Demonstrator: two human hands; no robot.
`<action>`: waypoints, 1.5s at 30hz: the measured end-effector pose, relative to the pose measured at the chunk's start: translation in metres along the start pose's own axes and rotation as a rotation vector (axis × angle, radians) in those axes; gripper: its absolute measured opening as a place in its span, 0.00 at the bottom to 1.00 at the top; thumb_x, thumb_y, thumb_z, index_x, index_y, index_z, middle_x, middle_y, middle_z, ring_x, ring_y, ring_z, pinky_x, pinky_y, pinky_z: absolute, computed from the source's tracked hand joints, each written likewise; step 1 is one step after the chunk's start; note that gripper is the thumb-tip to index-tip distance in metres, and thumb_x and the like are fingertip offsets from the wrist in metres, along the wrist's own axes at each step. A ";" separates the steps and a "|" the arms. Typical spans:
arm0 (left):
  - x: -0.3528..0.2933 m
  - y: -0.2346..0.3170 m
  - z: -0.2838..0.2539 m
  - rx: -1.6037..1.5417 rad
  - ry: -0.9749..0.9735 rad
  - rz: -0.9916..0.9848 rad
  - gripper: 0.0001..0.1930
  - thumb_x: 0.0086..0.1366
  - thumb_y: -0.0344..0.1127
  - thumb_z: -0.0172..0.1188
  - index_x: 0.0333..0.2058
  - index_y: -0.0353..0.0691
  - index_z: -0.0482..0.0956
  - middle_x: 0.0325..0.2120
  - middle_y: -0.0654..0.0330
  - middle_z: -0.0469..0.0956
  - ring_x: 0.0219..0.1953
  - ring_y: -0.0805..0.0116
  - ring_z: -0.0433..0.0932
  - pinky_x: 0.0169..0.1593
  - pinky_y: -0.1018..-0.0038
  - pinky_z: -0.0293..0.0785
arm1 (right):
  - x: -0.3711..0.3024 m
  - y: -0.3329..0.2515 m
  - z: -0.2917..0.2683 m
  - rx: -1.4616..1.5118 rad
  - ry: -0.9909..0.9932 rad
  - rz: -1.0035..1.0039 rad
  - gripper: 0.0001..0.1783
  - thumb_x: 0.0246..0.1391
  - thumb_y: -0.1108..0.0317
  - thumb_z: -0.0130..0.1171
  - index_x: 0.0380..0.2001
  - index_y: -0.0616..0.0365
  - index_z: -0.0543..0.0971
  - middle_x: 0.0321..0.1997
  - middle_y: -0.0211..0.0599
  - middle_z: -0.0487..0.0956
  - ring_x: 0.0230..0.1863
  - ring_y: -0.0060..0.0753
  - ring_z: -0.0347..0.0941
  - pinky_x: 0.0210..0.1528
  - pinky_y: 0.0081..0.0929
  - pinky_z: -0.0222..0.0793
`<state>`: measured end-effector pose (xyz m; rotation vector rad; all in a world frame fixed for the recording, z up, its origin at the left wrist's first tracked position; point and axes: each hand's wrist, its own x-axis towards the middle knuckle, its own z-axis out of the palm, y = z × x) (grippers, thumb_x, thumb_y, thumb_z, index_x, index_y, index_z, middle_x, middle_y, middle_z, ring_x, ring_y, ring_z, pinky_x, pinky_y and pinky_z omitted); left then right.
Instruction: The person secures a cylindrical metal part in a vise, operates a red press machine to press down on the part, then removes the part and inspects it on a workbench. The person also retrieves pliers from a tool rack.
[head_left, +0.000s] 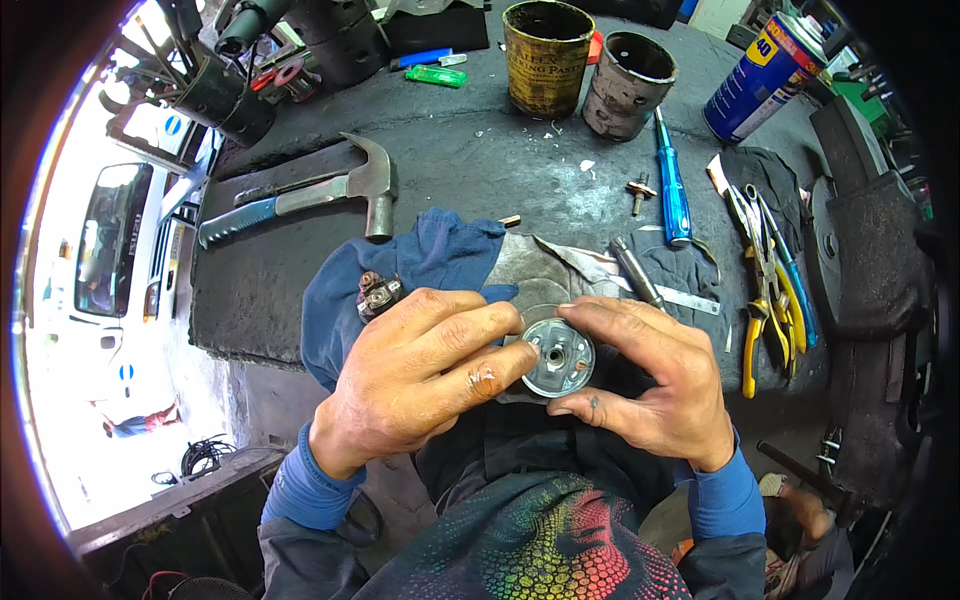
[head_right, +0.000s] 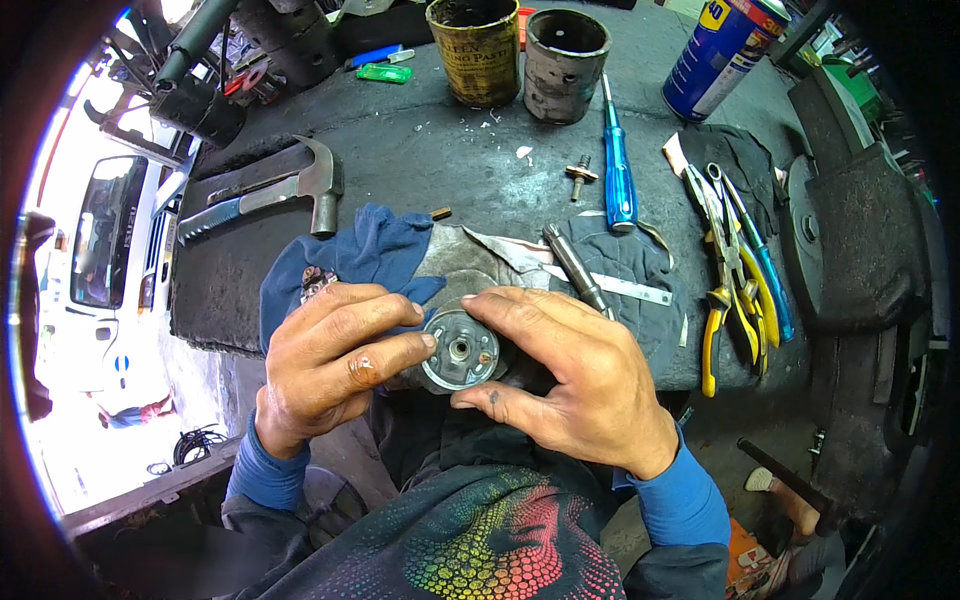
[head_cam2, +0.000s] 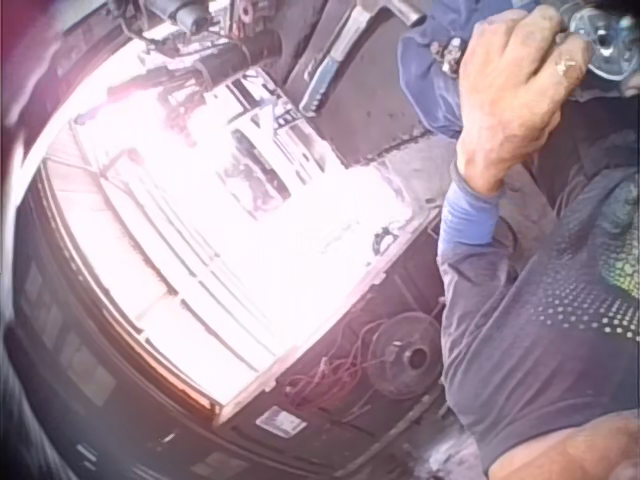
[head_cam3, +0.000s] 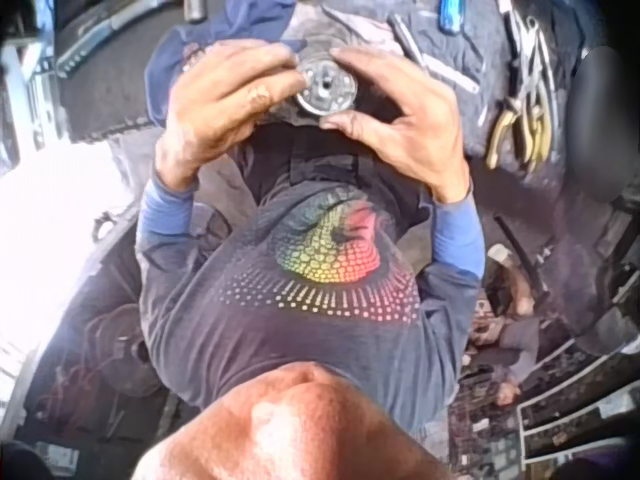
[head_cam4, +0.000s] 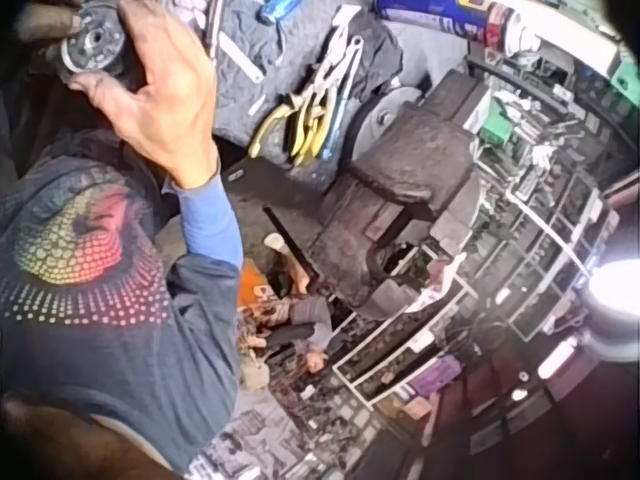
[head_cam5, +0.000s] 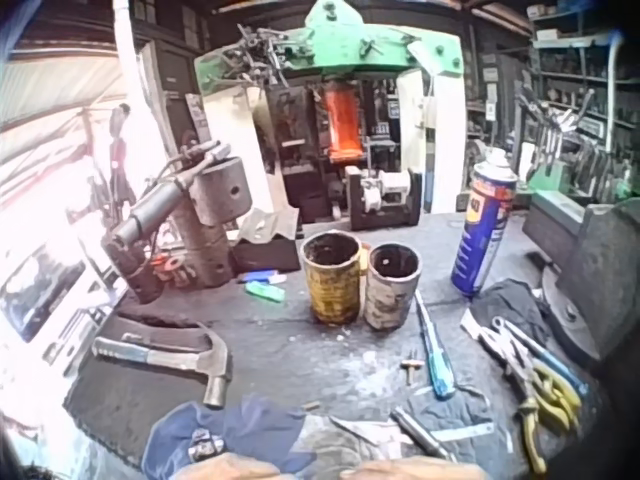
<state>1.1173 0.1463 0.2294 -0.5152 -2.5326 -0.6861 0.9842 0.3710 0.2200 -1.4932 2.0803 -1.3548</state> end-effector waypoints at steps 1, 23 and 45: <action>0.003 -0.001 -0.001 -0.002 -0.019 0.019 0.17 0.51 0.31 0.66 0.42 0.38 0.84 0.43 0.55 0.81 0.42 0.55 0.81 0.43 0.65 0.79 | 0.000 0.001 0.000 0.006 0.000 0.002 0.38 0.38 0.62 0.83 0.54 0.62 0.81 0.53 0.51 0.83 0.53 0.53 0.81 0.55 0.38 0.77; -0.013 0.025 0.052 -0.258 0.141 -0.477 0.47 0.42 0.45 0.85 0.62 0.36 0.75 0.56 0.52 0.80 0.59 0.53 0.78 0.63 0.62 0.73 | 0.003 0.015 0.016 -0.065 0.098 -0.037 0.35 0.36 0.57 0.82 0.49 0.60 0.83 0.48 0.44 0.85 0.51 0.49 0.82 0.54 0.39 0.73; -0.004 0.046 0.007 -0.973 0.103 -0.702 0.55 0.33 0.34 0.90 0.62 0.23 0.72 0.56 0.50 0.78 0.58 0.66 0.77 0.64 0.68 0.73 | 0.004 -0.050 0.012 0.134 0.193 0.212 0.36 0.26 0.52 0.87 0.33 0.68 0.82 0.34 0.37 0.83 0.38 0.26 0.78 0.45 0.24 0.72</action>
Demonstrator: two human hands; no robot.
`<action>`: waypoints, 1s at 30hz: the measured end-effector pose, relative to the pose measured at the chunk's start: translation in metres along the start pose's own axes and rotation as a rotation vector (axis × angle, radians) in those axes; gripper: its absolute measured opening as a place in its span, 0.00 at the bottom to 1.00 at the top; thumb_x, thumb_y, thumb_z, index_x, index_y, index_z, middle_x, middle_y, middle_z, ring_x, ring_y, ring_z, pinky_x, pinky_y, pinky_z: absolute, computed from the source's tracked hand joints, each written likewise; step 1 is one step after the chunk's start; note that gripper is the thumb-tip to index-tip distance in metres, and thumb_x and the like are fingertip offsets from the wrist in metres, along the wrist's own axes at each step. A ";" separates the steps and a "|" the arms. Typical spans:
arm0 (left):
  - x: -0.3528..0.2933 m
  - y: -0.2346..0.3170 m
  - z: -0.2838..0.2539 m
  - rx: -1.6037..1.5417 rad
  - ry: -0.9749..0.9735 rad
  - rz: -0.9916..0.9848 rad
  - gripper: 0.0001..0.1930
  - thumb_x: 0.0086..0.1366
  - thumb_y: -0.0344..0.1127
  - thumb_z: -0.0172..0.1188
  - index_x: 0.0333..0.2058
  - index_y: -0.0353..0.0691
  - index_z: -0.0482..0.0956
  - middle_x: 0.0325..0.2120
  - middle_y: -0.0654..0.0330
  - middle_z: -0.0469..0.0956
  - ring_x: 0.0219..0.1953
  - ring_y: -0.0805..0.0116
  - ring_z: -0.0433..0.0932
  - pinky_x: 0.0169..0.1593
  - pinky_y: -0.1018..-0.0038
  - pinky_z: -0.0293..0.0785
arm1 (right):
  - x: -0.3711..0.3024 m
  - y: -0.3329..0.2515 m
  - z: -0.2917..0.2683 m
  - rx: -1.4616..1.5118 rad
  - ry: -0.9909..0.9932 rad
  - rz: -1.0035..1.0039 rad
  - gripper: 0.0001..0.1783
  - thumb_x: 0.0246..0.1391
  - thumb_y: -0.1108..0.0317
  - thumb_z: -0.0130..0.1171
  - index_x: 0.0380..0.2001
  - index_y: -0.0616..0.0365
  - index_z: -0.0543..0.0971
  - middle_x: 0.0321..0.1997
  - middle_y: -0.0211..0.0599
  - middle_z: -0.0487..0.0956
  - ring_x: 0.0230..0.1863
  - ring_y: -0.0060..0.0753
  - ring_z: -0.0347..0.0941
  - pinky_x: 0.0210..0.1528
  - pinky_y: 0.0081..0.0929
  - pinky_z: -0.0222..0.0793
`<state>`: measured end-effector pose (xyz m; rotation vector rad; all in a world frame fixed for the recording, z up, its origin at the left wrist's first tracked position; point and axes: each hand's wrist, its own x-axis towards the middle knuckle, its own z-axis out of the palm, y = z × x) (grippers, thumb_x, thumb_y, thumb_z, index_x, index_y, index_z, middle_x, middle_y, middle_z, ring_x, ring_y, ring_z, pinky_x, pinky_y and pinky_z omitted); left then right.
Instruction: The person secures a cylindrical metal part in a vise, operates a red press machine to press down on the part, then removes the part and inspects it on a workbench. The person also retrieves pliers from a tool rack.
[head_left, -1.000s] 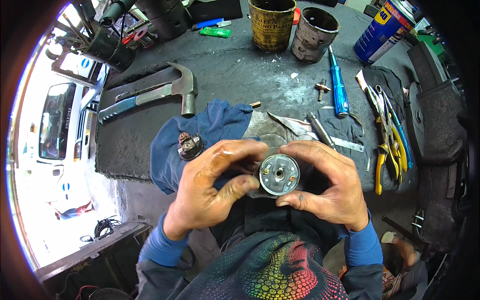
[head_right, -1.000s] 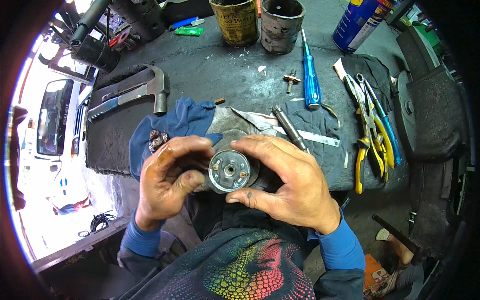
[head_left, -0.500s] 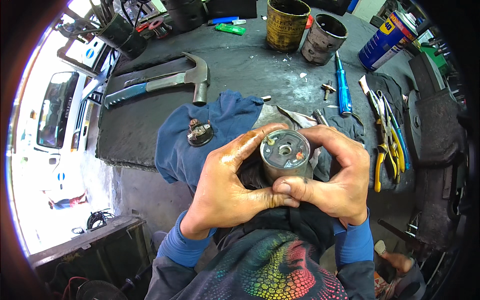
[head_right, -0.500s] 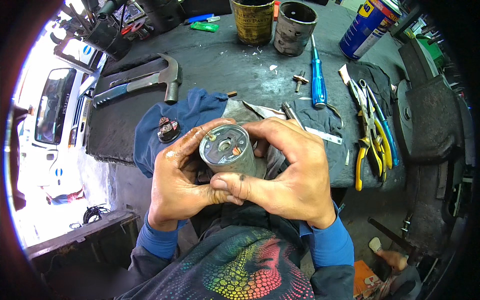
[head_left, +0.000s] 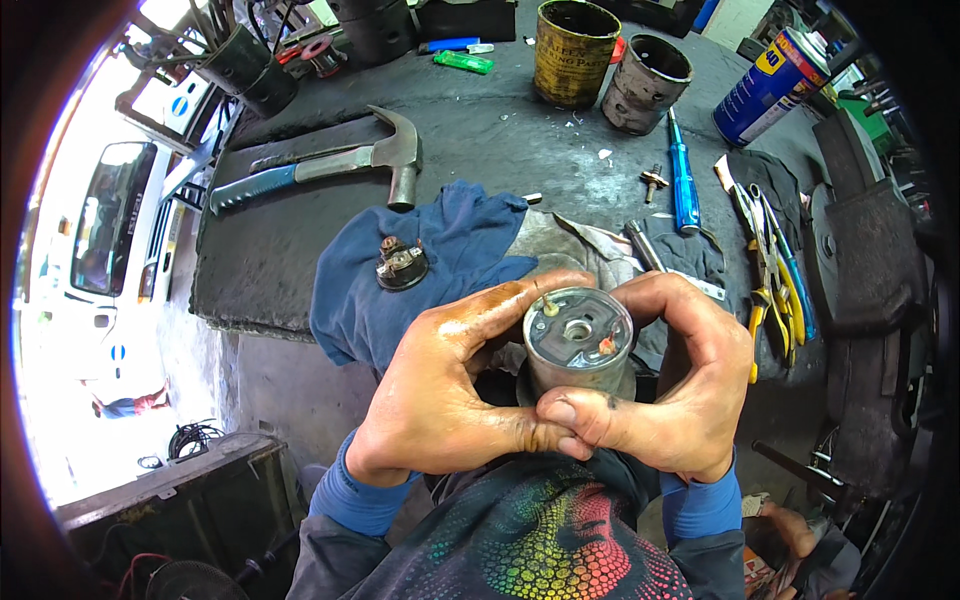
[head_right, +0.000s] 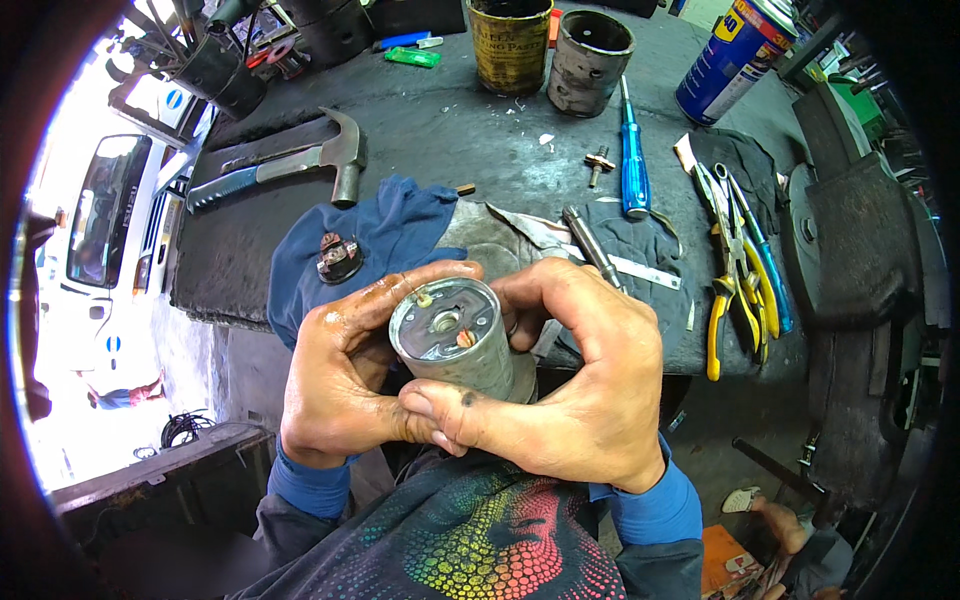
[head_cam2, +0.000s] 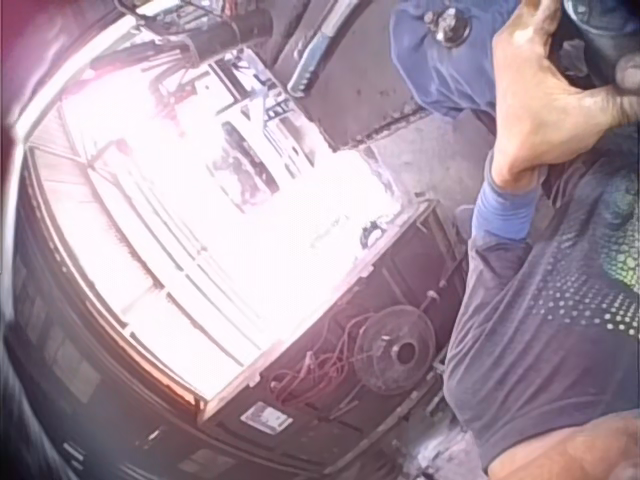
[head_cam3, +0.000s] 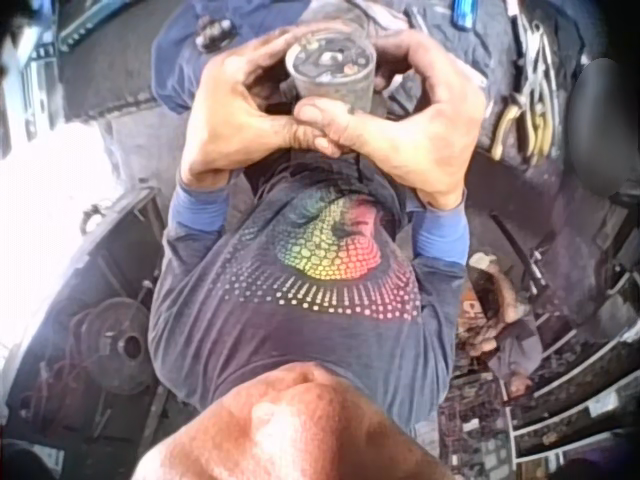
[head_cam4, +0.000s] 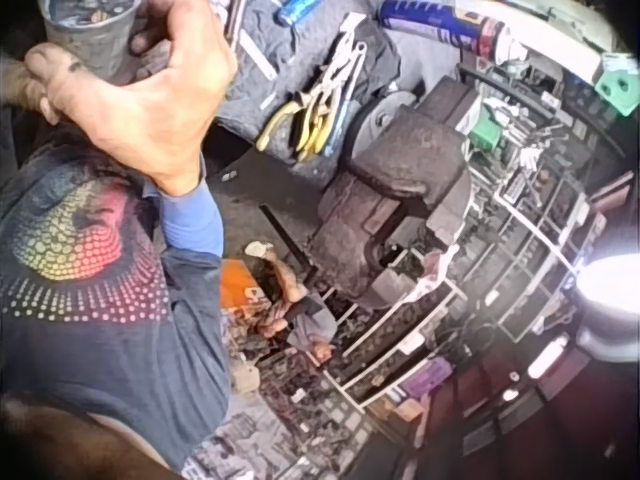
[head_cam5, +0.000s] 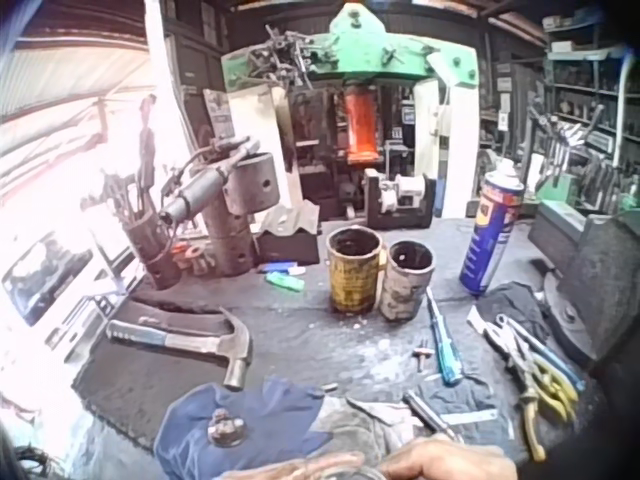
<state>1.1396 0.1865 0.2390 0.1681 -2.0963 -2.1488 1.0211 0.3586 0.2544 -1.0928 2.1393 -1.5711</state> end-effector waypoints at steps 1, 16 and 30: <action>0.000 0.000 0.000 -0.011 -0.004 -0.009 0.55 0.33 0.34 0.90 0.63 0.23 0.71 0.56 0.50 0.78 0.58 0.66 0.77 0.64 0.68 0.73 | -0.001 -0.001 0.001 0.009 0.006 0.014 0.35 0.26 0.52 0.87 0.33 0.67 0.82 0.34 0.37 0.83 0.37 0.26 0.78 0.45 0.24 0.72; 0.000 0.002 0.005 -0.257 0.030 -0.145 0.56 0.37 0.33 0.86 0.65 0.21 0.66 0.56 0.50 0.78 0.59 0.64 0.77 0.66 0.67 0.69 | -0.001 -0.001 0.005 -0.049 0.056 -0.047 0.30 0.28 0.55 0.86 0.30 0.64 0.81 0.30 0.36 0.81 0.33 0.26 0.77 0.39 0.25 0.72; 0.003 -0.013 0.012 0.413 0.207 0.421 0.36 0.40 0.25 0.76 0.55 0.37 0.82 0.47 0.52 0.83 0.54 0.50 0.81 0.60 0.63 0.76 | -0.007 0.021 0.005 -0.102 0.078 -0.412 0.33 0.33 0.59 0.83 0.43 0.66 0.82 0.44 0.51 0.82 0.45 0.43 0.79 0.48 0.36 0.74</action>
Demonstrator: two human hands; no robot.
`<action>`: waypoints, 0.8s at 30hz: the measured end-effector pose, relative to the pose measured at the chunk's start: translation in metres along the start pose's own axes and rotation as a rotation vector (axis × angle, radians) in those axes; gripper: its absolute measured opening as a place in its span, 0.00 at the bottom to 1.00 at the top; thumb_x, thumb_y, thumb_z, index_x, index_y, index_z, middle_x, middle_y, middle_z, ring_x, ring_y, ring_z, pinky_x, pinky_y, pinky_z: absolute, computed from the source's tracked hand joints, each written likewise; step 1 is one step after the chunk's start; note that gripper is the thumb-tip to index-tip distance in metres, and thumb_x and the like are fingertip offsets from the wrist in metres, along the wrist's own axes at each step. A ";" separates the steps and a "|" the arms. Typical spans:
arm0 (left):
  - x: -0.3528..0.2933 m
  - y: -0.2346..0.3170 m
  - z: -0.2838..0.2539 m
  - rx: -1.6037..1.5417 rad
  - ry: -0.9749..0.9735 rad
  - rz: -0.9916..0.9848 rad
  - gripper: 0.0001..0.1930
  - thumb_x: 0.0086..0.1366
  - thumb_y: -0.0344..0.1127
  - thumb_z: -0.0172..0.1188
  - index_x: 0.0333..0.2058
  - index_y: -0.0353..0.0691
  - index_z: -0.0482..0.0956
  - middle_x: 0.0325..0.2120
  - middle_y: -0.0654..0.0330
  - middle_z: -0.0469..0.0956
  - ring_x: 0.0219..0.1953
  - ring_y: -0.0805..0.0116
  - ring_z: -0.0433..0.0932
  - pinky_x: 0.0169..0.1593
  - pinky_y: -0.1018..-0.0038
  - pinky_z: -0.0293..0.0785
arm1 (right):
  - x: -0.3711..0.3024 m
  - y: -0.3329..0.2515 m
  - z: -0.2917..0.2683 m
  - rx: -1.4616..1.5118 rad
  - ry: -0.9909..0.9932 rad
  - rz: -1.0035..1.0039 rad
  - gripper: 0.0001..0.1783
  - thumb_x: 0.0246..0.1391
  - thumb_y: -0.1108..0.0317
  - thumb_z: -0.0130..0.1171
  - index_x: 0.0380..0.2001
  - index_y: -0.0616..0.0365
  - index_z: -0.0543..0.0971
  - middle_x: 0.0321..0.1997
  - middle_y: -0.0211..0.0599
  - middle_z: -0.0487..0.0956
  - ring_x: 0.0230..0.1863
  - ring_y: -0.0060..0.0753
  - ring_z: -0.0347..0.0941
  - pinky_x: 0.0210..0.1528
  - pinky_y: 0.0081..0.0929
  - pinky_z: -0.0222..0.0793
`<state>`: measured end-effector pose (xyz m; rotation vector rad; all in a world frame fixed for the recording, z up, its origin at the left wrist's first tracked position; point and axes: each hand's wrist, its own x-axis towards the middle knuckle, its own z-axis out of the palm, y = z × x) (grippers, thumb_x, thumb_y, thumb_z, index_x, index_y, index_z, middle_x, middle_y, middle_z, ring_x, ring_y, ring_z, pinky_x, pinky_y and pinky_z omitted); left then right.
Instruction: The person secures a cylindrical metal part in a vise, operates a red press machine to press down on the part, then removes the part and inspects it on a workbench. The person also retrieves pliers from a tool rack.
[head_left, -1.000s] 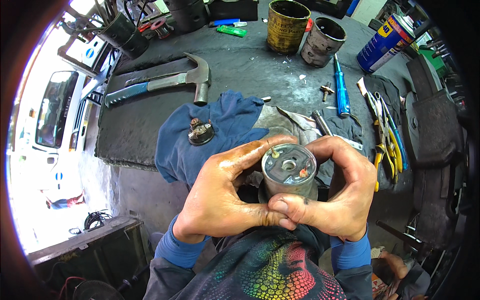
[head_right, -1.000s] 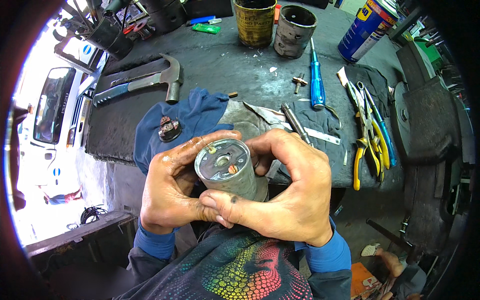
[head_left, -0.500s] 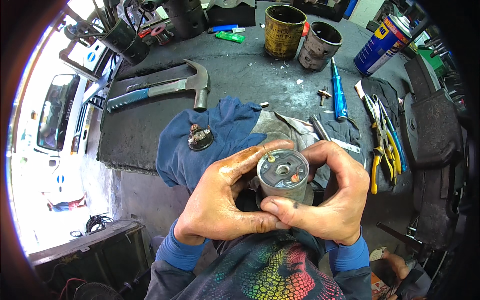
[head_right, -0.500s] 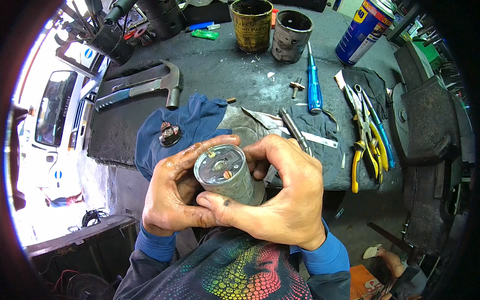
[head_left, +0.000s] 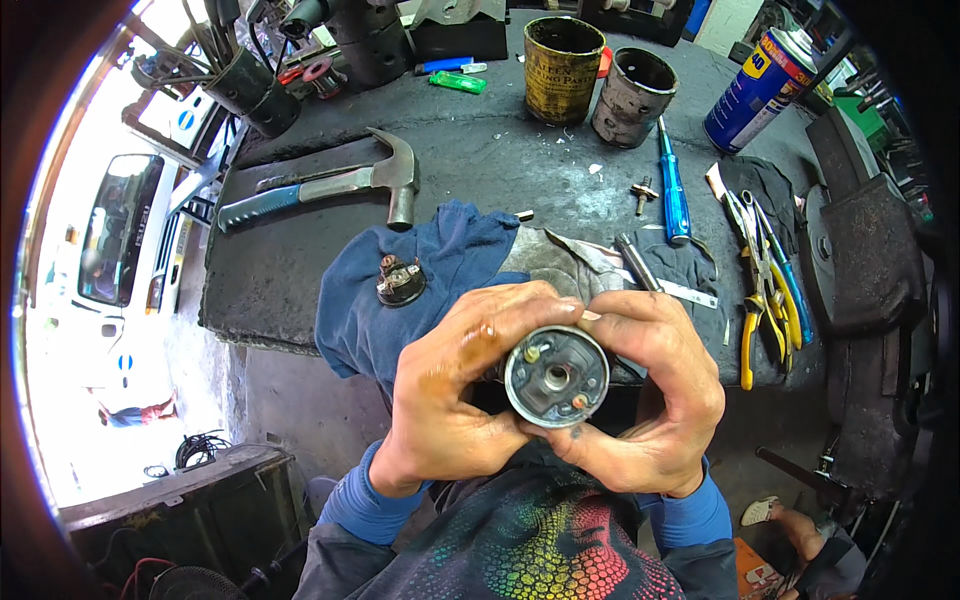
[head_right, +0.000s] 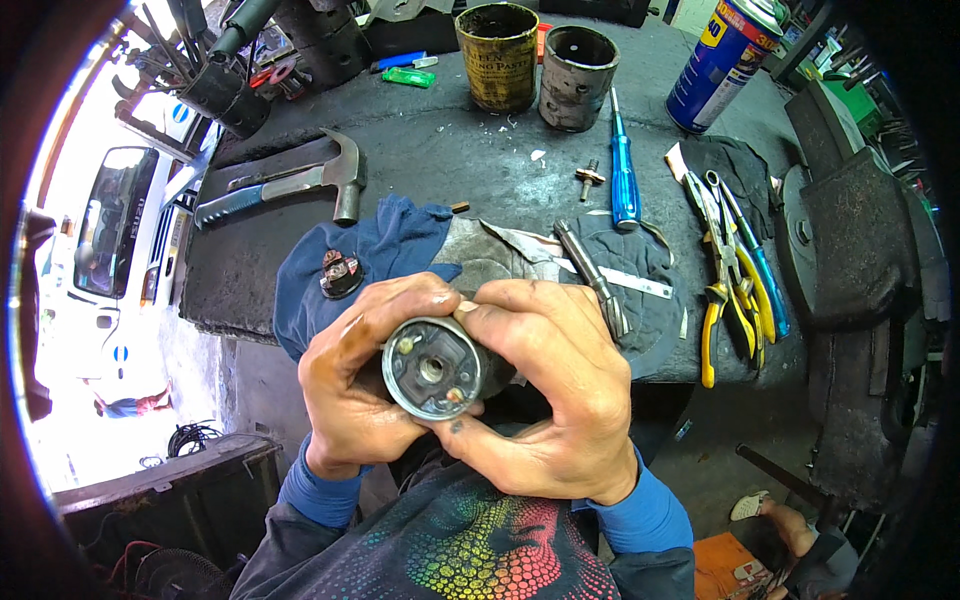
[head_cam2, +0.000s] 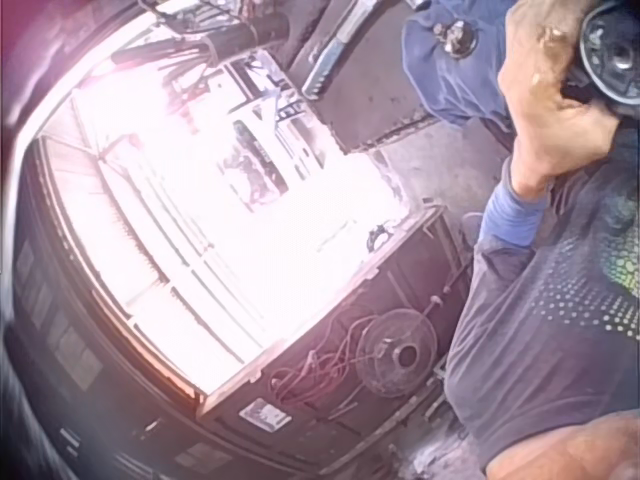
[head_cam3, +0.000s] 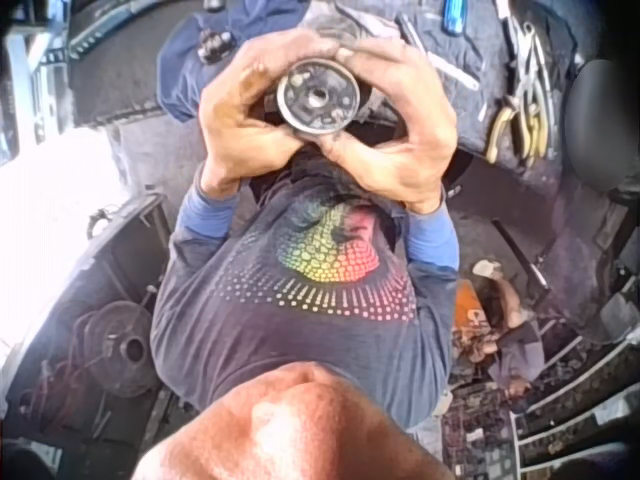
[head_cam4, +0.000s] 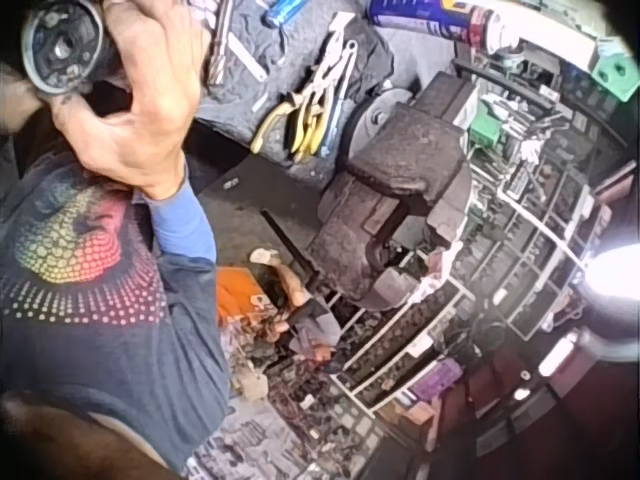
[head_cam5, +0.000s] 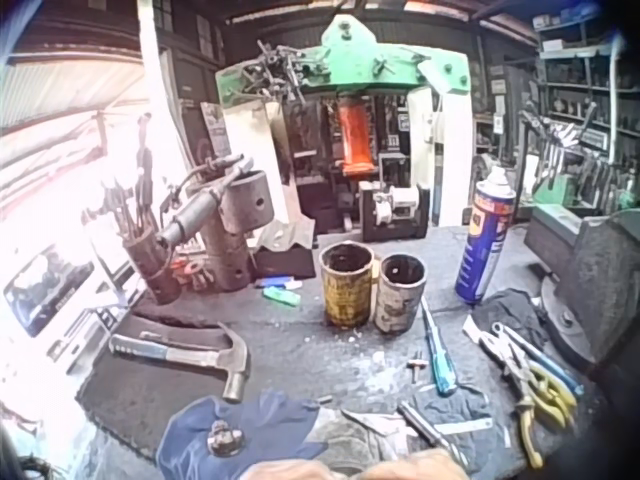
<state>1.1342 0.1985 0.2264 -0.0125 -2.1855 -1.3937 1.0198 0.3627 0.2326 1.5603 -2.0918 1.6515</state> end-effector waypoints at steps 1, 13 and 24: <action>0.000 0.001 0.001 0.067 0.025 0.080 0.35 0.41 0.24 0.75 0.54 0.38 0.82 0.47 0.51 0.83 0.53 0.51 0.82 0.59 0.63 0.76 | -0.003 0.003 -0.001 0.030 -0.001 -0.014 0.34 0.34 0.59 0.82 0.44 0.66 0.82 0.45 0.52 0.82 0.46 0.44 0.79 0.49 0.36 0.74; -0.002 0.023 0.004 0.372 0.066 0.188 0.39 0.29 0.29 0.71 0.51 0.40 0.86 0.41 0.57 0.79 0.39 0.58 0.77 0.45 0.66 0.74 | -0.031 0.023 0.003 0.449 -0.085 0.207 0.46 0.33 0.52 0.86 0.56 0.64 0.82 0.58 0.54 0.78 0.61 0.48 0.75 0.65 0.43 0.69; -0.004 0.024 0.001 0.433 0.036 0.146 0.38 0.31 0.36 0.76 0.50 0.37 0.85 0.38 0.53 0.81 0.36 0.58 0.78 0.42 0.66 0.75 | -0.033 0.019 0.006 0.558 -0.066 0.324 0.45 0.34 0.53 0.86 0.56 0.65 0.82 0.59 0.51 0.78 0.62 0.45 0.73 0.64 0.39 0.68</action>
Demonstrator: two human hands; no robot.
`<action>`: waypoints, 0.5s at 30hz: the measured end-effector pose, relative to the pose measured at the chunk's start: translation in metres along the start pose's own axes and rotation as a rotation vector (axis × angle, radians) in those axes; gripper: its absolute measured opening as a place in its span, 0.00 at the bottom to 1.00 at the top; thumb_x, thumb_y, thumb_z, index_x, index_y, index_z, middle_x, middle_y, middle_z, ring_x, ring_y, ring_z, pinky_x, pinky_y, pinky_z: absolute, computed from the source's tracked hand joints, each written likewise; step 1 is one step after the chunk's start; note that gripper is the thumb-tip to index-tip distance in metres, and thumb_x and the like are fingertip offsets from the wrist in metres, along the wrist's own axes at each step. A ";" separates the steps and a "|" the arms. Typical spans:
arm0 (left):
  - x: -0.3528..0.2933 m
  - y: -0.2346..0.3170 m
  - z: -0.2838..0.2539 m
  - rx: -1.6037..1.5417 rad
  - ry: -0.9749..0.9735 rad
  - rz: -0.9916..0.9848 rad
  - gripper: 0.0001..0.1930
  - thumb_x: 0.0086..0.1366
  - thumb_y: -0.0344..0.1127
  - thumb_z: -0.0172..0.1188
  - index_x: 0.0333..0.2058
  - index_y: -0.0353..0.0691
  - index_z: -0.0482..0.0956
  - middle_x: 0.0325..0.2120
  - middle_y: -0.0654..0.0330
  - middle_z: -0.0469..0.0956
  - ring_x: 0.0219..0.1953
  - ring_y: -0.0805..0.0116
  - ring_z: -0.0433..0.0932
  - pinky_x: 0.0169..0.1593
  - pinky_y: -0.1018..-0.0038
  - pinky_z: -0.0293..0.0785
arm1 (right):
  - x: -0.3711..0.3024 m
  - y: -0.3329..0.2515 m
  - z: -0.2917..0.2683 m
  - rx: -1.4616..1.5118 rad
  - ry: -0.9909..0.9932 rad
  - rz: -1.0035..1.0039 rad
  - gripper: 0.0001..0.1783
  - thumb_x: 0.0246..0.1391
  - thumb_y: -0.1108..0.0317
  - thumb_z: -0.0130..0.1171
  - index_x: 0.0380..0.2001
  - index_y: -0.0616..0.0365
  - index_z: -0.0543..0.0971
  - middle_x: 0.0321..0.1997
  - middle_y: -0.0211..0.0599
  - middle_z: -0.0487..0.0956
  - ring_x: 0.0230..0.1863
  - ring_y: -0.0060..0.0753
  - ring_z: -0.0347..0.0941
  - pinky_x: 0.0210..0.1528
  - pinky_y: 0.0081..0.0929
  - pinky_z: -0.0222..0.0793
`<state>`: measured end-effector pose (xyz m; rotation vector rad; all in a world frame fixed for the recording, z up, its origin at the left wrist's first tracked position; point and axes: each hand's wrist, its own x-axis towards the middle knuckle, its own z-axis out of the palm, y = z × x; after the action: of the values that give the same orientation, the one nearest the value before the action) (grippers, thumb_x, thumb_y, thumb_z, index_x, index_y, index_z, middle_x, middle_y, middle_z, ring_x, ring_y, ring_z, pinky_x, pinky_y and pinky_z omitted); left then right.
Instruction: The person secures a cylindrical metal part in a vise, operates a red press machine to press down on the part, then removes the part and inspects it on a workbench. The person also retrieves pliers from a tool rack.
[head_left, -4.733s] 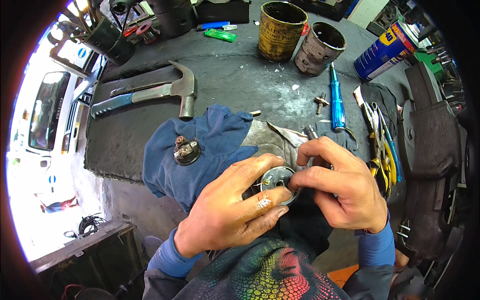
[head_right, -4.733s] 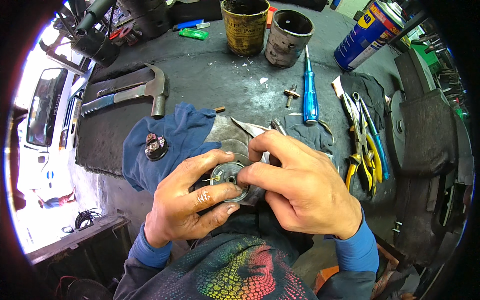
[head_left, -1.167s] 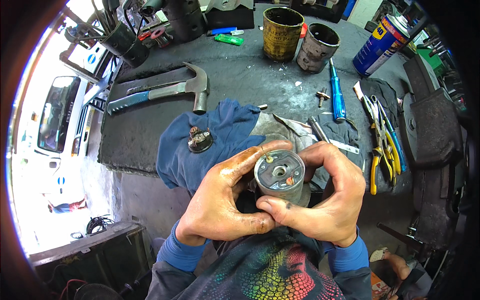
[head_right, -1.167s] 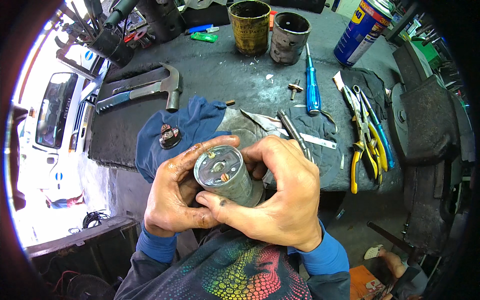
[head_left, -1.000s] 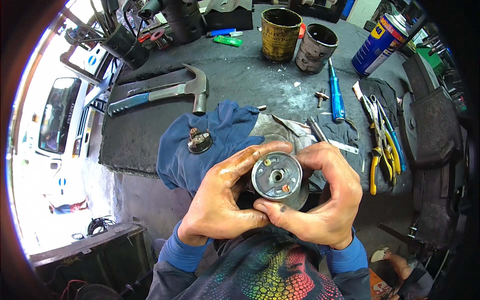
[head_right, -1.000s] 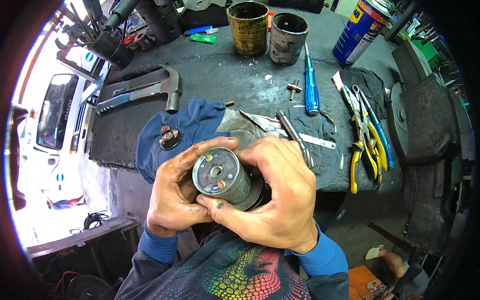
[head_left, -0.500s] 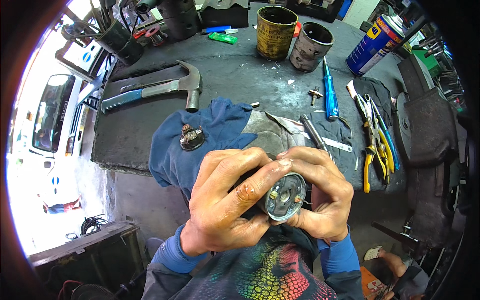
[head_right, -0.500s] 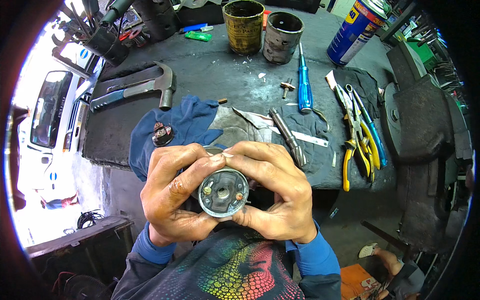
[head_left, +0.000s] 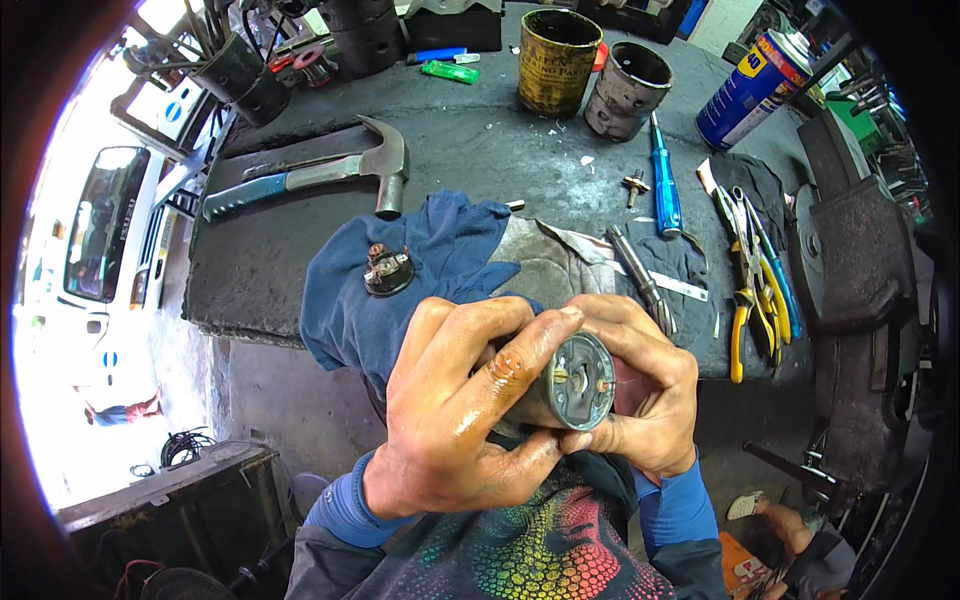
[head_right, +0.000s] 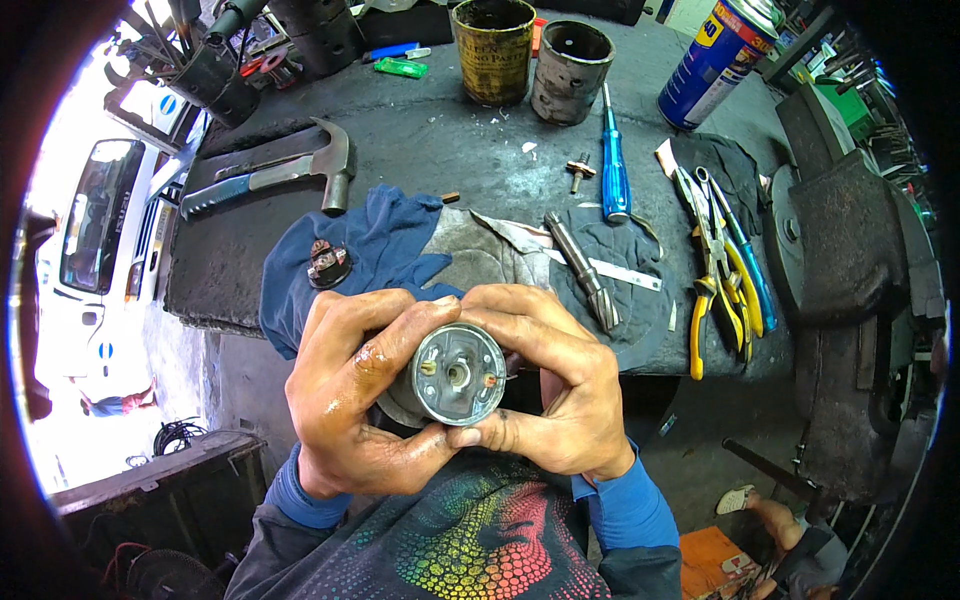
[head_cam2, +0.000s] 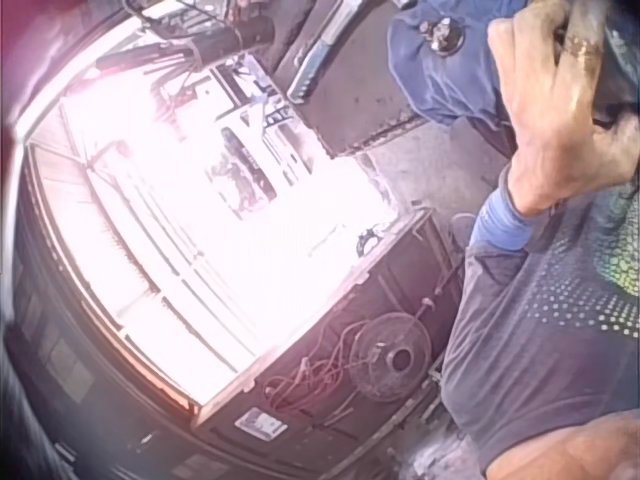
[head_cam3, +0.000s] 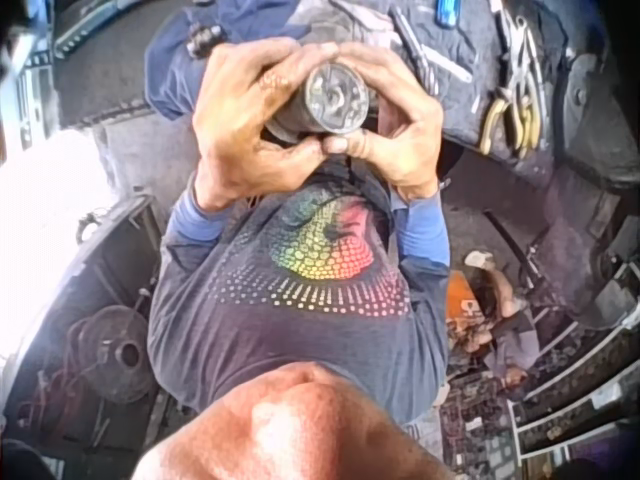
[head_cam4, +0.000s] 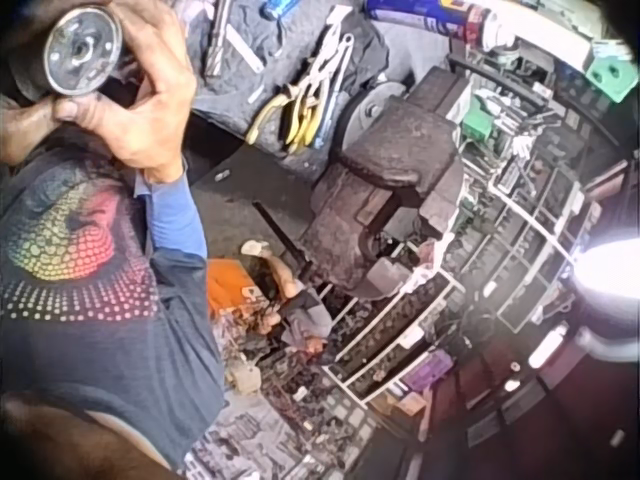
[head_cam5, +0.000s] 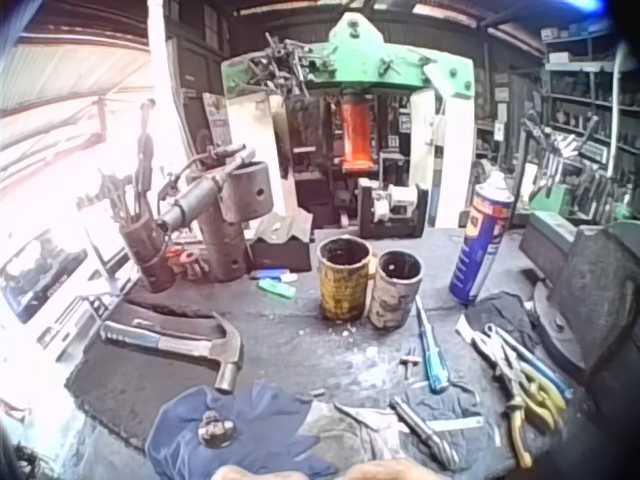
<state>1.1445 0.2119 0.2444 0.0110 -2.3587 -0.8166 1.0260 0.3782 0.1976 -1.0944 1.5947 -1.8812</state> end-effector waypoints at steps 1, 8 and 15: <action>0.000 0.000 0.000 0.000 -0.006 -0.004 0.38 0.31 0.35 0.76 0.50 0.36 0.85 0.38 0.52 0.81 0.37 0.58 0.79 0.42 0.66 0.75 | 0.000 0.001 0.000 0.004 -0.003 -0.005 0.46 0.34 0.53 0.86 0.56 0.66 0.82 0.59 0.51 0.78 0.62 0.45 0.73 0.64 0.39 0.68; 0.002 0.007 -0.001 -0.021 -0.046 -0.079 0.36 0.36 0.35 0.77 0.50 0.33 0.84 0.39 0.49 0.83 0.40 0.53 0.83 0.45 0.64 0.79 | 0.003 -0.001 0.001 0.101 -0.023 0.041 0.45 0.36 0.52 0.85 0.54 0.71 0.81 0.58 0.53 0.78 0.61 0.46 0.74 0.65 0.39 0.67; 0.006 0.013 -0.003 -0.031 -0.068 -0.130 0.36 0.36 0.33 0.77 0.50 0.32 0.83 0.39 0.47 0.83 0.40 0.51 0.84 0.45 0.64 0.80 | 0.003 -0.001 0.002 0.185 -0.014 0.084 0.45 0.39 0.50 0.83 0.54 0.74 0.80 0.57 0.55 0.78 0.61 0.47 0.74 0.65 0.40 0.65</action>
<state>1.1439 0.2196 0.2566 0.1264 -2.4291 -0.9292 1.0264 0.3749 0.1993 -0.9455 1.4043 -1.9170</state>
